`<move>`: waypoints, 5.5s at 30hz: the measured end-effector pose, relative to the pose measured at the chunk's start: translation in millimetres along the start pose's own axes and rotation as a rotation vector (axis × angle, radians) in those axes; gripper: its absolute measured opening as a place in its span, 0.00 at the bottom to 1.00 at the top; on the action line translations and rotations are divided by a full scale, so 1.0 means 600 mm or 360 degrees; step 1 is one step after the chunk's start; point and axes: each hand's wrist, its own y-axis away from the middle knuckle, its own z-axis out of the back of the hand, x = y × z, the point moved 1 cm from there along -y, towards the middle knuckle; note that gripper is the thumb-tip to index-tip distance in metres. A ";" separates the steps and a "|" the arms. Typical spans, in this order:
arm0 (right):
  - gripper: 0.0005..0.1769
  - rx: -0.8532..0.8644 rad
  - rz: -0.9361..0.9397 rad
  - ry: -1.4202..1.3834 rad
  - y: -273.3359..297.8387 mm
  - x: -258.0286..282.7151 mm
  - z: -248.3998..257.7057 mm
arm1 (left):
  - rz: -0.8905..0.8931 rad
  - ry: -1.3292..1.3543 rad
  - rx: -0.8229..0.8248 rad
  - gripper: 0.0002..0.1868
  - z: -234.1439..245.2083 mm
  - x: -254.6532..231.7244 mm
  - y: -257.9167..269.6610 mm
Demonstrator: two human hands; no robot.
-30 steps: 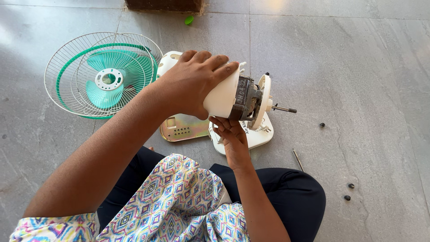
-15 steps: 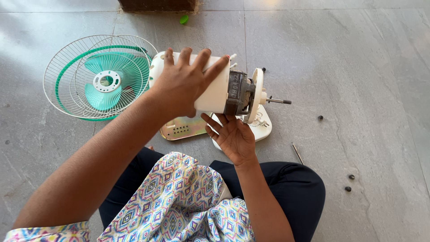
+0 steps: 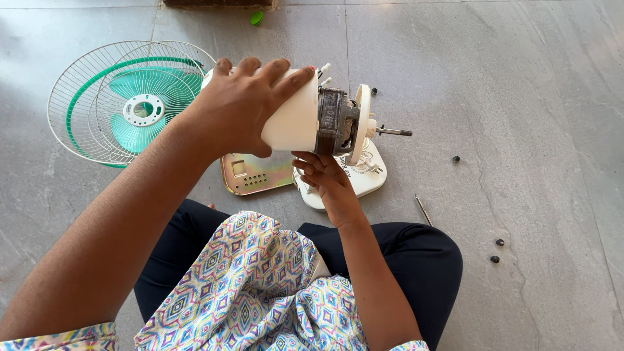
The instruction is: The person assembles a small electric fan by hand. They fit the motor housing into the base, attach the rear grille, and connect the oscillation linkage to the base while sitting on the floor.
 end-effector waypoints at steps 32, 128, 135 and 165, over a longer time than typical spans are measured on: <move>0.15 -0.0140 0.0741 0.1734 0.064 0.086 -0.074 | 0.0025 0.0349 -0.0401 0.66 -0.043 0.003 0.040; 0.20 -0.0789 0.0360 -0.0843 -0.022 -0.023 -0.125 | 0.0458 0.4179 -0.1077 0.50 -0.334 0.094 0.080; 0.24 -0.0719 0.0387 -0.0920 -0.026 -0.021 -0.127 | 0.0558 0.4139 -0.1064 0.49 -0.344 0.094 0.078; 0.38 -0.0848 0.0319 -0.0353 -0.005 -0.056 -0.126 | 0.0471 0.4124 -0.1085 0.55 -0.329 0.075 0.071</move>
